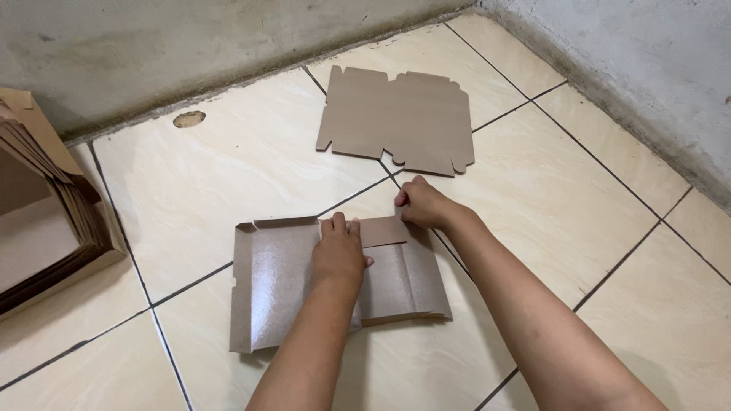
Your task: The person assembles flat cardboard pieces into small boxes by folding the flaps and interlocking the tabs. They repeat this process for multiple units, stacking the finished boxes to the side.
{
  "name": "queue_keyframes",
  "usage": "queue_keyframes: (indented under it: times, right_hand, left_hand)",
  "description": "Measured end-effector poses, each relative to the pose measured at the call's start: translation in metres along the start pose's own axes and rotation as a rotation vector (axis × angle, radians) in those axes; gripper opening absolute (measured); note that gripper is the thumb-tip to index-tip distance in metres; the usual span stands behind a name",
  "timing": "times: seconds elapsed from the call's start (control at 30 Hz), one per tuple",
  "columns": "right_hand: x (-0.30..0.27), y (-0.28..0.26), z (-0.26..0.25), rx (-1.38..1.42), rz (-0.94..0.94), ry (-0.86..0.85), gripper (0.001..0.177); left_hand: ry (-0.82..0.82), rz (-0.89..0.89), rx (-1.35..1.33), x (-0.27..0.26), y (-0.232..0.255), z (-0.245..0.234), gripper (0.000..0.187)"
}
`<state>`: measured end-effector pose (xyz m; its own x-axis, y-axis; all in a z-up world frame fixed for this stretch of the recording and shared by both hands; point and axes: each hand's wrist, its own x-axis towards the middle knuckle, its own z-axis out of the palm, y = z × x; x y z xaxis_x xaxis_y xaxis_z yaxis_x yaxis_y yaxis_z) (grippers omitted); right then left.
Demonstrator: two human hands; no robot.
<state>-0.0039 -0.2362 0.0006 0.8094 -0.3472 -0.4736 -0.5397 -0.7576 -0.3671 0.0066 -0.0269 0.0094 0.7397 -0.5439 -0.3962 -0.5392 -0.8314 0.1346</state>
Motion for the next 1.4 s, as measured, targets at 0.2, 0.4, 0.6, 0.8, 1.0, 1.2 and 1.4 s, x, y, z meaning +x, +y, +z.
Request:
queue_keyframes:
  times: [0.2, 0.4, 0.6, 0.8, 1.0, 1.2, 1.4]
  right_hand:
    - [-0.008, -0.017, -0.023, -0.190, -0.047, -0.072, 0.048]
    - [-0.011, -0.023, -0.022, -0.178, -0.117, 0.000, 0.042]
    - [-0.036, 0.009, 0.018, -0.295, -0.373, 0.313, 0.023]
    - [-0.074, 0.013, 0.061, -0.302, -0.378, 0.600, 0.041]
    - [-0.093, 0.005, 0.058, -0.407, -0.207, 0.542, 0.052]
    - [-0.090, 0.016, 0.039, -0.584, -0.102, 0.498, 0.052]
    - [-0.067, 0.037, 0.035, -0.341, -0.060, 0.374, 0.042]
  left_hand:
    - [-0.031, -0.003, 0.026, -0.001, 0.001, -0.005, 0.087]
    - [-0.055, -0.021, 0.035, -0.001, 0.002, -0.006, 0.089]
    - [-0.029, -0.011, 0.036, -0.001, 0.000, -0.004, 0.089]
    - [-0.037, -0.019, 0.028, 0.000, 0.002, -0.002, 0.090]
    - [0.048, 0.001, -0.015, -0.003, 0.000, 0.003, 0.086]
    - [0.006, -0.016, 0.000, -0.002, 0.000, -0.002, 0.088]
    - [-0.006, 0.000, -0.058, -0.006, -0.004, -0.001, 0.087]
